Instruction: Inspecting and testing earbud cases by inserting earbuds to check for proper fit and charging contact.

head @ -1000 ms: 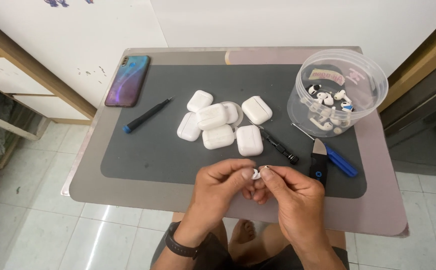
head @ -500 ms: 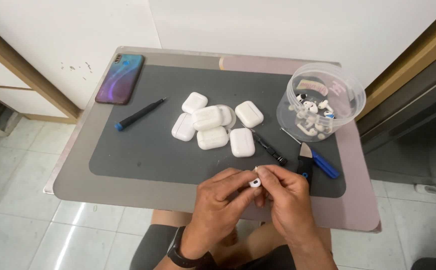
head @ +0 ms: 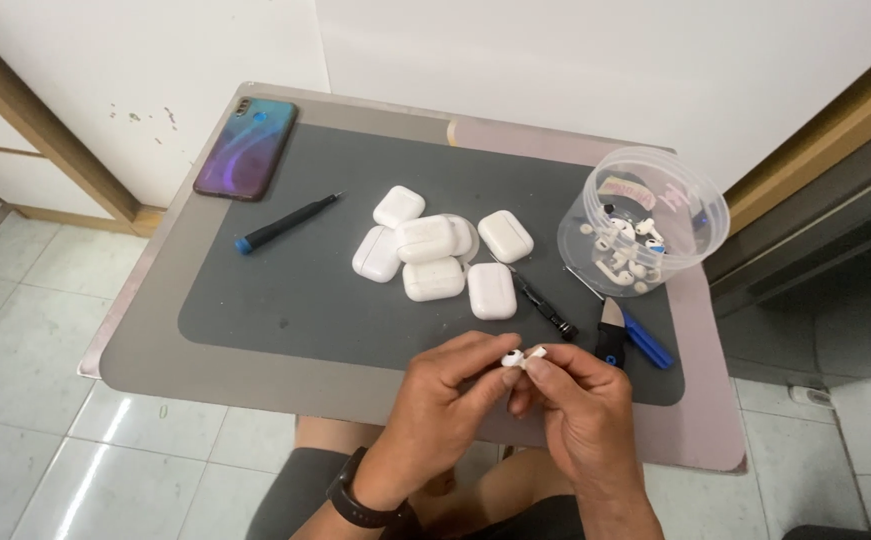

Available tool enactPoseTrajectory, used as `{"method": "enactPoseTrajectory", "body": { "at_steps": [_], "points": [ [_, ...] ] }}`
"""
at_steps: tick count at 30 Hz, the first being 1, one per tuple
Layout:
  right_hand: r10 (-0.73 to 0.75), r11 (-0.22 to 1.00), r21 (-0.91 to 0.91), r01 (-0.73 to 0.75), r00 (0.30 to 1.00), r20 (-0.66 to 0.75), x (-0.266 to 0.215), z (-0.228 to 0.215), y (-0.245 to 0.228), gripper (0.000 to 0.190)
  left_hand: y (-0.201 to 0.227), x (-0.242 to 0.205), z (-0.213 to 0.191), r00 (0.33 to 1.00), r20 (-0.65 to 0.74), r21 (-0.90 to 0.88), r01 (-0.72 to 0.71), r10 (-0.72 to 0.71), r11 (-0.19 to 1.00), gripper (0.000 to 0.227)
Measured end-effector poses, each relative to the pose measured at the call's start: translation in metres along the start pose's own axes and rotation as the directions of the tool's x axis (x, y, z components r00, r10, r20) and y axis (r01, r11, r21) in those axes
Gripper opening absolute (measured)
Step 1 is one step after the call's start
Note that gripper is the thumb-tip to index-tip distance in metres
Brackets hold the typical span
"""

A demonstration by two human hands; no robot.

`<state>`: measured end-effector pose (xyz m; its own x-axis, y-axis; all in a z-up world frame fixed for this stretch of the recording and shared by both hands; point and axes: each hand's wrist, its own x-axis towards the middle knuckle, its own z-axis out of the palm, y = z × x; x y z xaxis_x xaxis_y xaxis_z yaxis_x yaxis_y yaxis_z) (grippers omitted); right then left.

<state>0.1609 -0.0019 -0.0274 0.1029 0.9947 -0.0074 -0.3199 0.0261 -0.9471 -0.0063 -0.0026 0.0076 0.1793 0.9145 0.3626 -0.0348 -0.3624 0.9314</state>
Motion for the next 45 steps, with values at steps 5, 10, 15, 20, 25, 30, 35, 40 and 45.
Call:
{"method": "enactPoseTrajectory", "body": {
  "at_steps": [5, 10, 15, 20, 25, 30, 35, 40, 45],
  "points": [
    [-0.078, 0.997, -0.029, 0.078, 0.997, -0.002, -0.003, -0.002, 0.006, 0.013, 0.000, 0.000, 0.002, 0.991, 0.067, 0.088, -0.121, 0.115, 0.989, 0.022],
    [-0.143, 0.990, 0.001, 0.143, 0.989, -0.025, -0.002, -0.002, 0.010, 0.016, -0.013, -0.001, 0.005, 0.985, 0.075, 0.101, -0.164, 0.157, 0.981, 0.029],
    [-0.081, 0.994, -0.071, 0.087, 0.992, 0.094, 0.001, 0.003, -0.005, 0.017, -0.001, 0.006, 0.002, 0.994, 0.067, 0.022, -0.086, 0.084, 0.996, 0.026],
    [0.018, 0.999, -0.040, -0.015, 0.997, 0.079, 0.008, -0.002, -0.008, 0.018, -0.001, 0.009, 0.004, 0.995, 0.096, 0.001, -0.035, 0.034, 0.999, 0.024],
    [0.135, 0.988, 0.064, -0.140, 0.987, 0.084, 0.012, -0.005, -0.008, 0.019, -0.010, 0.007, 0.007, 0.997, 0.081, -0.065, 0.000, 0.005, 0.998, 0.025],
    [0.164, 0.983, 0.080, -0.168, 0.985, 0.056, 0.014, -0.003, -0.011, 0.019, -0.010, 0.008, 0.018, 1.000, -0.001, -0.043, 0.008, -0.008, 0.999, 0.025],
    [0.139, 0.971, 0.184, -0.153, 0.987, 0.083, 0.013, -0.002, -0.004, 0.020, -0.012, 0.007, 0.023, 0.999, -0.043, -0.020, 0.002, -0.003, 1.000, 0.024],
    [0.077, 0.988, 0.126, -0.085, 0.995, 0.070, 0.008, 0.002, -0.005, 0.022, -0.016, 0.002, 0.023, 0.992, -0.003, 0.101, -0.127, 0.128, 0.987, 0.029],
    [-0.214, 0.931, -0.297, 0.213, 0.976, 0.031, -0.007, 0.020, -0.018, 0.021, -0.014, 0.000, 0.014, 0.996, -0.037, 0.013, -0.083, 0.083, 0.996, 0.030]
  ]
}}
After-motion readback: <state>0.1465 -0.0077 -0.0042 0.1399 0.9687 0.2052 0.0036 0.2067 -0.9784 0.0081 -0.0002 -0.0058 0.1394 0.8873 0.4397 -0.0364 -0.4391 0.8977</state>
